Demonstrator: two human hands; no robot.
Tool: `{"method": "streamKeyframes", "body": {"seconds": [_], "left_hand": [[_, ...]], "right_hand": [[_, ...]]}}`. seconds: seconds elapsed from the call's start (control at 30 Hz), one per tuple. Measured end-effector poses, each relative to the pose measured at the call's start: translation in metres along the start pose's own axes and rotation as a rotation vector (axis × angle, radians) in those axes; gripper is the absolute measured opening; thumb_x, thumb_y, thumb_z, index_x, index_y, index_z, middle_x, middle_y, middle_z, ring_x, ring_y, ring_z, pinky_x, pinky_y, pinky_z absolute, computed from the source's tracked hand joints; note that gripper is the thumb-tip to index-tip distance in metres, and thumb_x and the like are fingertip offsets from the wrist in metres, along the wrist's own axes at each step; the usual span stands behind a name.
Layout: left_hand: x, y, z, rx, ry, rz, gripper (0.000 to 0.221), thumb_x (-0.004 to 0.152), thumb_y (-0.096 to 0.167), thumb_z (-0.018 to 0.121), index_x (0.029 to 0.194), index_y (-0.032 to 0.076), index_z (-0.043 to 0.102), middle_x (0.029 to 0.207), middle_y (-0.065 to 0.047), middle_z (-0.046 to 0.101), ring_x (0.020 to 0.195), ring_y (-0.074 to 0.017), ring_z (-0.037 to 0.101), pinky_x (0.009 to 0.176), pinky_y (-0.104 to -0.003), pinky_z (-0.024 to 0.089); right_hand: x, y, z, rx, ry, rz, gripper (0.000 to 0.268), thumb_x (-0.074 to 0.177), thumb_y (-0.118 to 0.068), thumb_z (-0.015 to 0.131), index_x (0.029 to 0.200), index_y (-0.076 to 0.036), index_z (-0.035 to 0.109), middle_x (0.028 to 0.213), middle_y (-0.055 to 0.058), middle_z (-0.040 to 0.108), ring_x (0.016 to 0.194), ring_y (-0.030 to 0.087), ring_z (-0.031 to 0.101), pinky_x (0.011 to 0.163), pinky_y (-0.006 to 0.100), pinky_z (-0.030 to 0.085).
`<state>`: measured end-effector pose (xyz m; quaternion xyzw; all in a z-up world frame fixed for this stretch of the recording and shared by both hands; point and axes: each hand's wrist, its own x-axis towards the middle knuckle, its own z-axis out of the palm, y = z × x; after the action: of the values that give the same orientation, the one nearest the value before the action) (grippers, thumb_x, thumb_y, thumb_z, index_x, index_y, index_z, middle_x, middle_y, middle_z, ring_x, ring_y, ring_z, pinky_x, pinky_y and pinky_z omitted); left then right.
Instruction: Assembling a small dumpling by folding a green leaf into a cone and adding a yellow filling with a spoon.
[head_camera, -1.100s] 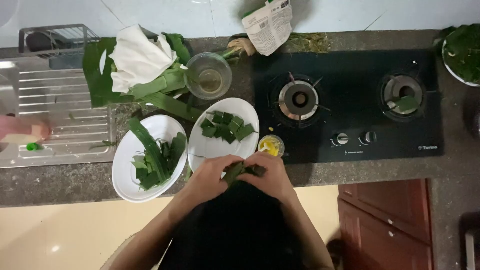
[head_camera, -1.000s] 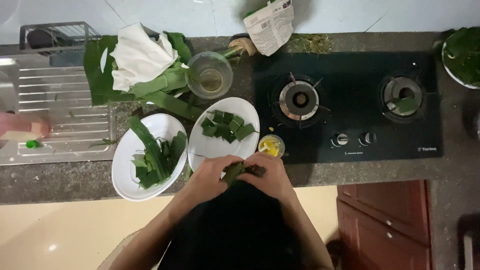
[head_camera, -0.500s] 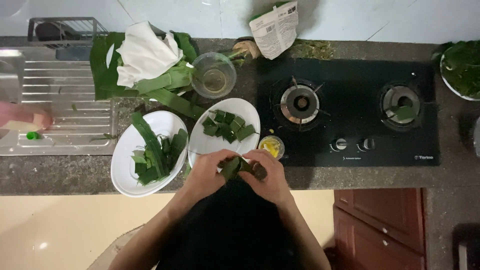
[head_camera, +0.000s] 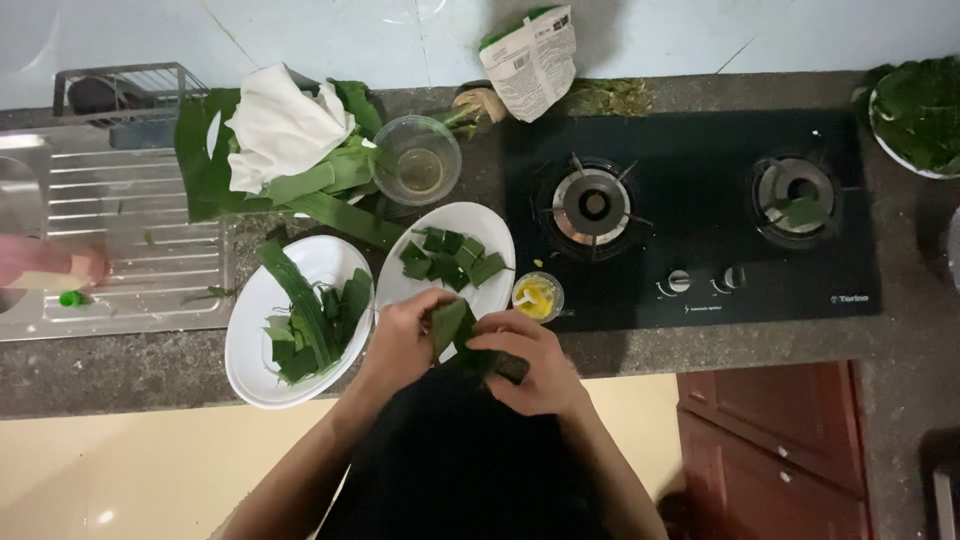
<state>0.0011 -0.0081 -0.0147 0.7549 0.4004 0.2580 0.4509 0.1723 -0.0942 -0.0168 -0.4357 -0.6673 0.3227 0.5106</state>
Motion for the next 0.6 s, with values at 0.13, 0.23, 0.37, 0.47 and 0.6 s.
{"method": "streamKeyframes", "body": {"seconds": [0.13,0.23,0.37,0.47,0.6], "left_hand": [[0.0,0.002,-0.005,-0.001,-0.024,-0.017,0.019,0.078,0.003,0.064,0.095,0.008,0.067,0.069,-0.014,0.068,0.06,-0.0332,0.065,0.056,-0.04,0.055],[-0.002,-0.004,-0.004,-0.005,-0.048,-0.029,0.018,0.078,0.004,0.062,0.095,0.009,0.067,0.068,-0.014,0.067,0.06,-0.0331,0.064,0.056,-0.04,0.054],[-0.002,-0.009,-0.001,0.011,-0.079,-0.059,0.017,0.079,0.004,0.064,0.095,0.006,0.066,0.071,-0.014,0.068,0.065,-0.0336,0.066,0.058,-0.039,0.055],[-0.003,-0.007,-0.001,0.019,-0.084,-0.075,0.019,0.078,0.003,0.063,0.098,0.004,0.066,0.072,-0.017,0.068,0.067,-0.0386,0.065,0.061,-0.045,0.054],[-0.003,-0.013,-0.002,0.015,-0.119,-0.138,0.021,0.078,0.006,0.064,0.099,0.007,0.066,0.076,-0.017,0.068,0.074,-0.0394,0.065,0.067,-0.047,0.054]], "right_hand": [[0.005,-0.006,0.002,-0.002,0.012,0.007,0.028,0.071,-0.007,0.07,0.099,-0.008,0.068,0.097,0.014,0.062,0.075,0.03,0.062,0.064,0.038,0.052],[0.007,-0.008,0.004,0.023,0.016,-0.017,0.019,0.074,-0.001,0.068,0.092,-0.006,0.069,0.09,0.012,0.064,0.073,0.028,0.064,0.062,0.035,0.052],[0.011,-0.012,0.005,0.027,-0.005,-0.023,0.013,0.076,0.002,0.065,0.087,-0.004,0.067,0.082,0.014,0.063,0.067,0.03,0.063,0.057,0.036,0.052],[0.008,-0.007,0.008,0.003,-0.01,0.023,0.016,0.078,0.006,0.061,0.088,-0.005,0.067,0.081,0.014,0.064,0.063,0.029,0.061,0.052,0.035,0.05],[0.004,0.002,0.011,-0.052,-0.029,0.081,0.022,0.079,0.008,0.06,0.096,-0.004,0.066,0.084,0.017,0.066,0.065,0.034,0.065,0.048,0.035,0.051]]}}
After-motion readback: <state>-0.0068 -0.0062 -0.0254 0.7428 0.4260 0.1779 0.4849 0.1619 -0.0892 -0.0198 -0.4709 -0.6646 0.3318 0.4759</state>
